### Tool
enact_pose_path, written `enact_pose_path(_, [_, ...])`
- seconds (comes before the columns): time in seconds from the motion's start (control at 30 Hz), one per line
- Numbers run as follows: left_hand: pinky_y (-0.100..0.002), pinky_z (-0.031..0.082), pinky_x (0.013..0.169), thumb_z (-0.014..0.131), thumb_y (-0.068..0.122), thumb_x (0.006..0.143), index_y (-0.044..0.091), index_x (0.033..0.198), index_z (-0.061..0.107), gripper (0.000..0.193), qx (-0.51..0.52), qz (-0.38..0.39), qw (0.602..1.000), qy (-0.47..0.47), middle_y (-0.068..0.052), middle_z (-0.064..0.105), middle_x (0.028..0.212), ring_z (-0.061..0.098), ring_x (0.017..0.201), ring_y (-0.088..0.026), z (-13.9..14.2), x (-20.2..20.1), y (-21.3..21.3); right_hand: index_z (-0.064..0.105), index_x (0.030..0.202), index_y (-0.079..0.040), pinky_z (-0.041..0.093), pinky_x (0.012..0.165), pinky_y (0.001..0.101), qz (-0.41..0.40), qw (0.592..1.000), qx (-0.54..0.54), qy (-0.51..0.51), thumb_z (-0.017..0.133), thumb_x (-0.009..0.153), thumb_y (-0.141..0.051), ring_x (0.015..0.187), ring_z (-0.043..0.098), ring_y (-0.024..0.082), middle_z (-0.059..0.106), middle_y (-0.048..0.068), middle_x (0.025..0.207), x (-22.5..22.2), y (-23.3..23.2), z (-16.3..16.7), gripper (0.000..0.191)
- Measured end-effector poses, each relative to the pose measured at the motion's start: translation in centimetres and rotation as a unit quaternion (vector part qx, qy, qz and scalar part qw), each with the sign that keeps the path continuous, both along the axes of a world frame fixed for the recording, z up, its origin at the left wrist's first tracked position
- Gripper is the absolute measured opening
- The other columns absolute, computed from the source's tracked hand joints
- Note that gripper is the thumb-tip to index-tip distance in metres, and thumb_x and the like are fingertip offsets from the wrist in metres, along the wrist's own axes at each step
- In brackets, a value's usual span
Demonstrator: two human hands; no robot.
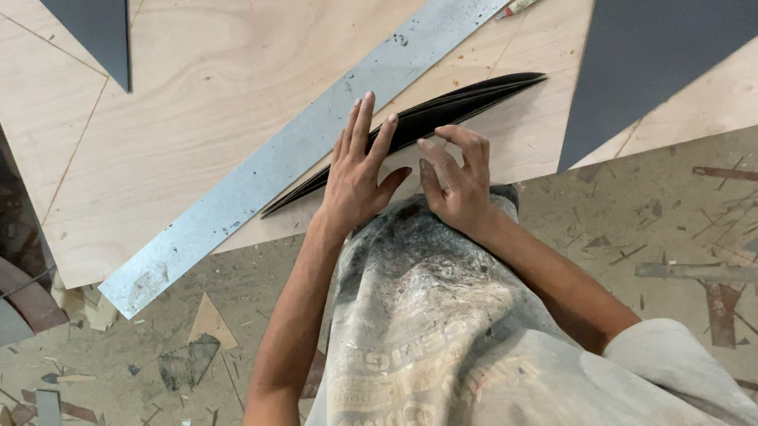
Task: The person cuts dark gray sheet material into triangular shapes on a plywood workbench. They score the sheet with a utility knife along marked lines, snap and separate the cut pieces, reposition the sheets, and continue cutting additional triangles, using a long steel ruler as a guide.
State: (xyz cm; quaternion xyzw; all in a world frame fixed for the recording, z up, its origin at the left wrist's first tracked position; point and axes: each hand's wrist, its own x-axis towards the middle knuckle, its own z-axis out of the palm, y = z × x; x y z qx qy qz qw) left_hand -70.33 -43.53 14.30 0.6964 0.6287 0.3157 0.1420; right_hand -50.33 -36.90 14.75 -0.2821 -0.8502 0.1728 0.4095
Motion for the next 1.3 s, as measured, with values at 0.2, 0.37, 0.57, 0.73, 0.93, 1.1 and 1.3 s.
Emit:
enact_pose_path(0.2, [-0.053,0.030,0.125,0.084,0.031,0.088,0.018,0.162,0.037,0.088,0.025,0.020,0.999,0.011,-0.020,0.017,0.172,0.021,0.160,-0.041,-0.5,0.3,0.2,0.067,0.136,-0.006,0.043,0.105,0.0456,-0.002,1.000,0.014,-0.022,0.072,0.094,0.000,0.123,0.055,0.031,0.056,0.015,0.135,-0.1,0.0,0.7,0.043])
enact_pose_path(0.37, [-0.053,0.032,0.124,0.084,0.032,0.088,0.017,0.161,0.038,0.087,0.032,0.034,0.999,0.008,-0.019,0.019,0.172,0.025,0.159,-0.040,-0.8,0.3,0.3,0.069,0.132,-0.005,0.046,0.104,0.0450,0.000,1.000,-0.011,-0.006,0.071,0.092,0.003,0.121,0.056,0.032,0.058,0.014,0.133,-0.2,0.0,0.7,0.040])
enact_pose_path(0.57, [-0.054,0.034,0.124,0.083,0.030,0.085,0.018,0.162,0.038,0.090,0.032,0.040,0.999,0.007,-0.019,0.020,0.172,0.026,0.159,-0.041,-1.0,0.2,0.9,0.060,0.120,-0.005,0.046,0.101,0.0463,0.011,0.998,-0.026,0.053,0.079,0.096,-0.009,0.117,0.055,0.035,0.060,0.014,0.125,-0.5,0.0,0.1,0.031])
enact_pose_path(0.73, [-0.054,0.033,0.123,0.085,0.032,0.086,0.018,0.161,0.037,0.090,0.046,0.036,0.998,0.009,-0.019,0.020,0.171,0.026,0.157,-0.040,-1.0,0.5,0.7,0.059,0.132,-0.002,0.048,0.095,0.0443,-0.004,0.998,-0.034,0.056,0.080,0.097,-0.010,0.107,0.059,0.032,0.064,0.011,0.113,-0.5,0.5,0.3,0.041])
enact_pose_path(0.93, [-0.054,0.033,0.123,0.085,0.030,0.085,0.019,0.161,0.039,0.090,0.044,0.037,0.998,0.005,-0.019,0.020,0.171,0.026,0.158,-0.040,-1.2,0.5,0.6,0.070,0.124,-0.005,0.050,0.092,0.0418,0.009,0.998,-0.031,0.058,0.081,0.095,-0.006,0.105,0.059,0.030,0.065,0.010,0.112,-0.3,0.4,1.2,0.031])
enact_pose_path(1.1, [-0.058,0.031,0.124,0.086,0.032,0.085,0.022,0.158,0.044,0.085,0.053,0.033,0.998,-0.015,-0.020,0.018,0.172,0.022,0.159,-0.042,-1.3,0.4,0.7,0.071,0.114,-0.009,0.048,0.095,0.0410,-0.008,0.994,-0.081,0.067,0.082,0.092,-0.010,0.112,0.052,0.033,0.055,0.015,0.122,-0.2,0.3,1.4,0.024])
enact_pose_path(1.3, [-0.062,0.029,0.124,0.086,0.032,0.085,0.020,0.155,0.049,0.080,0.031,0.031,0.999,-0.027,-0.022,0.017,0.172,0.019,0.160,-0.045,-1.1,0.6,0.1,0.067,0.113,-0.006,0.045,0.108,0.0462,0.020,0.996,-0.077,0.048,0.078,0.096,-0.009,0.127,0.055,0.034,0.060,0.013,0.143,-0.5,1.1,0.6,0.020])
